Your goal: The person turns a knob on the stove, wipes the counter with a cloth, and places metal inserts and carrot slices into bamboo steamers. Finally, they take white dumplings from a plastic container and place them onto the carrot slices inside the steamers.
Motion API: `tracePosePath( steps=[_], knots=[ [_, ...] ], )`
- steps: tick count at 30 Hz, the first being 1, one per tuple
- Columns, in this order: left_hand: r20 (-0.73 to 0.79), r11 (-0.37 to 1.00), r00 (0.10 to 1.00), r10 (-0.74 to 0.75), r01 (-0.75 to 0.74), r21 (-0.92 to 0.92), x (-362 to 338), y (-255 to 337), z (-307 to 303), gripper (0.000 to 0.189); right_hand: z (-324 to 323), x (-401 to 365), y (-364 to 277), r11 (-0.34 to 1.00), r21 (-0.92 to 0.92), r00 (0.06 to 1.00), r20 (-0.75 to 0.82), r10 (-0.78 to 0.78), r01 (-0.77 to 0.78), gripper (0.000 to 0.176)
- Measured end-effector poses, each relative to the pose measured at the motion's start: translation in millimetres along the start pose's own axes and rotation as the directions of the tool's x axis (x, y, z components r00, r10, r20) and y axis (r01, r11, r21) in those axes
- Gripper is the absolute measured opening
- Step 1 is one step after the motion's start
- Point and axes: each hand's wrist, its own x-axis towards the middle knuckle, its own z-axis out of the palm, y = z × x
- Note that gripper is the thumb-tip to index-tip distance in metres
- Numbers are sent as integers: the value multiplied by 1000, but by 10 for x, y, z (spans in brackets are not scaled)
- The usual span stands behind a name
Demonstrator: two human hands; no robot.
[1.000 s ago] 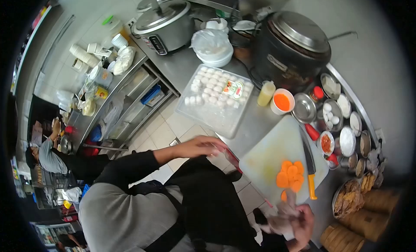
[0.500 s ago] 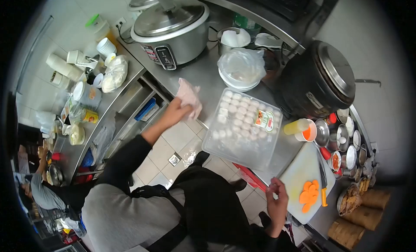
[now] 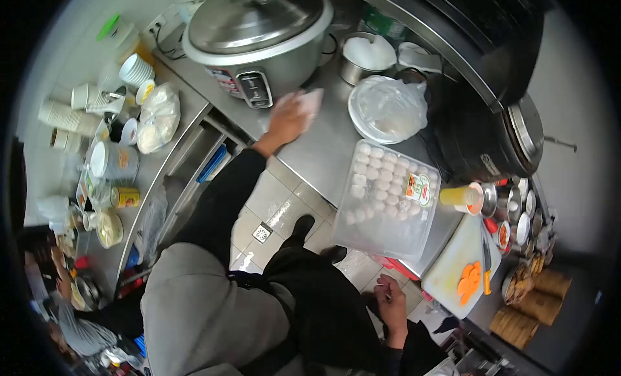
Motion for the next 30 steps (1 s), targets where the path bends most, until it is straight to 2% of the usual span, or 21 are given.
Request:
tracePosePath(
  steps=[1,2,3,4,5,6,7,8,9,11,13,15,16,18,19,21,23,25,27,29,30],
  knots=[
    [186,984,971,-147,124,130,-235,1,-384,40,-11,-29,111,1000,6,999,-44,7,-7,34],
    [259,959,929,-263,222,177,-677,-449,-231,42,-13,-72,245,999,8,995,-93,35,-35,33],
    [-102,884,977,-185,211,417,-893,-693,-384,44,17,-125,398,996,79,989,-144,45,-34,31],
    [135,759,763,-632,576,303,-728,-595,-916,38,53,-186,448,991,125,982,-177,64,-42,29],
    [468,770,752,-464,83,632,-1009,-1236,-738,29,44,-182,502,985,168,973,-220,75,-38,26],
    [170,924,909,-381,381,34,-1172,-1515,-863,26,28,-179,638,975,217,967,-234,105,-53,24],
    [101,831,850,-517,526,-182,-1315,-1501,-969,27,-10,-125,799,963,262,965,-234,120,-57,22],
    [98,652,720,-687,670,-356,-1489,-1350,-977,30,-70,-38,965,978,209,942,-328,70,0,21],
    [125,460,603,-788,712,-530,-1687,-1158,-912,33,-155,77,1081,988,145,912,-410,11,53,20],
    [265,137,484,-834,647,-750,-2101,-607,-694,41,-327,376,1089,971,234,855,-512,81,49,23],
    [519,-103,455,-724,672,-733,-2331,-230,-563,35,-399,649,1035,950,312,777,-601,188,11,26],
    [658,-127,378,-651,801,-585,-1793,519,-1051,25,-443,850,1067,980,192,749,-656,94,45,31],
    [650,-128,376,-661,796,-591,-1552,702,-1263,25,-469,858,885,992,101,754,-656,11,74,32],
    [757,-107,470,-455,814,-570,-1178,902,-1518,18,-522,903,750,996,27,781,-623,-47,82,36],
    [756,-107,465,-461,816,-567,-1107,986,-1533,18,-534,941,774,996,29,786,-616,-47,83,36],
    [738,59,495,-458,846,-531,-881,1043,-1482,29,-583,1116,826,996,-87,744,-666,-61,4,37],
    [464,435,775,-430,628,-646,-715,909,-1205,51,-604,1204,829,993,-117,741,-666,-82,4,39],
    [486,404,802,-347,595,-695,-198,771,-951,66,-587,1240,753,992,-123,768,-635,-77,-1,38],
    [650,413,718,-250,686,-599,483,781,-876,64,-496,1263,770,981,-195,796,-596,-101,-22,40],
    [667,267,669,-326,743,-614,939,836,-535,51,-385,1321,808,964,-265,818,-562,-122,-38,41],
    [666,263,673,-322,739,-620,1084,809,-387,51,-329,1328,858,970,-242,799,-585,-135,-14,42]
  ],
)
